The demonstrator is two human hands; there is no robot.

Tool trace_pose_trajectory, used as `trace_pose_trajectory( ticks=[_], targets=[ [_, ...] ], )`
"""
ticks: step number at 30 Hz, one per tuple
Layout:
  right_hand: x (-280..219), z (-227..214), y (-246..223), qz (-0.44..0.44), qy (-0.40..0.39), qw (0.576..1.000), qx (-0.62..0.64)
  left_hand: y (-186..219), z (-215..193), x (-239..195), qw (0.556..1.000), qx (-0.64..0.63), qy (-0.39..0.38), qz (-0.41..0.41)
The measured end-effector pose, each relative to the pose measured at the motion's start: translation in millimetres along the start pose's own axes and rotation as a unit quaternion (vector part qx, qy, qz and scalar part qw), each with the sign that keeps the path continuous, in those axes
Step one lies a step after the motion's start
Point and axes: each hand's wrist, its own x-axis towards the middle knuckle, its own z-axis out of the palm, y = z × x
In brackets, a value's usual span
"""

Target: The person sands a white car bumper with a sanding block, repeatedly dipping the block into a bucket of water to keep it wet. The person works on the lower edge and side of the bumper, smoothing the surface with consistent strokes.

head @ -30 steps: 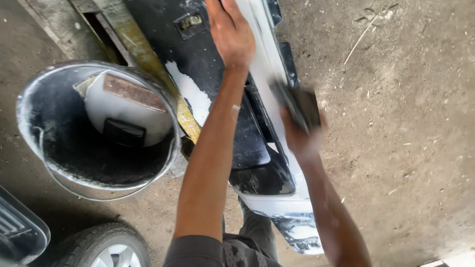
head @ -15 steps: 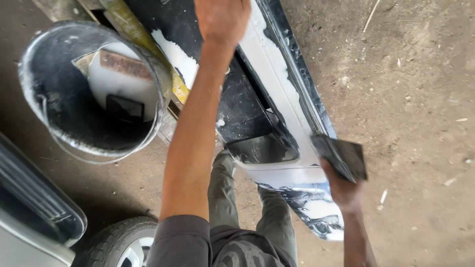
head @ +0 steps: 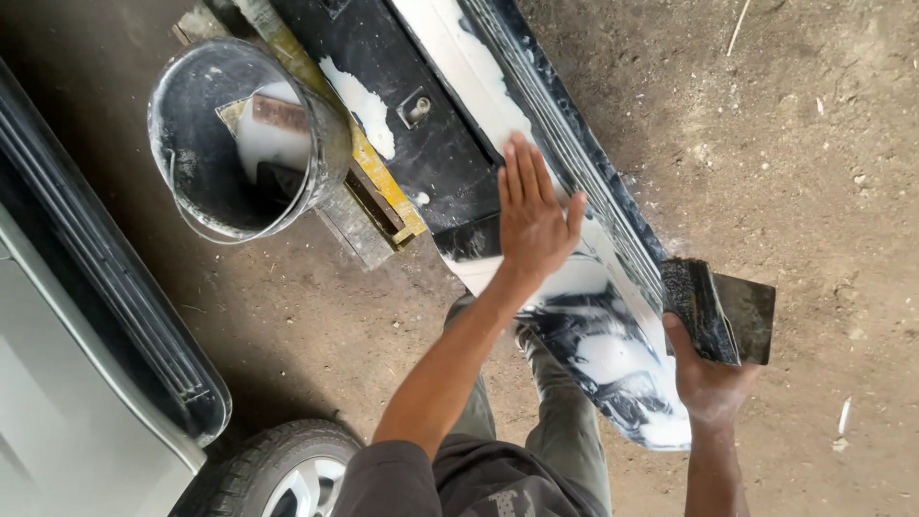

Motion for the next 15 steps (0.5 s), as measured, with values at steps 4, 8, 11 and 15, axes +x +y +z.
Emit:
trace_pose_trajectory(
  ticks=[4,8,11,15],
  targets=[
    [-21,-21,-1,0.039,0.007,0.999,-0.017,42,-3,-66,0.993,-0.112,0.016,0.04],
    [-24,-30,-21,0.028,0.017,0.999,0.002,61,-2,-106,0.986,-0.153,-0.031,0.066],
    [-27,-27,-28,-0.001,0.037,0.997,0.074,57,0,-114,0.977,-0.184,-0.076,0.075],
    [-52,-7,-28,0.116,0.003,0.986,0.12,28,-47,-125,0.905,-0.388,-0.166,0.052]
  ],
)
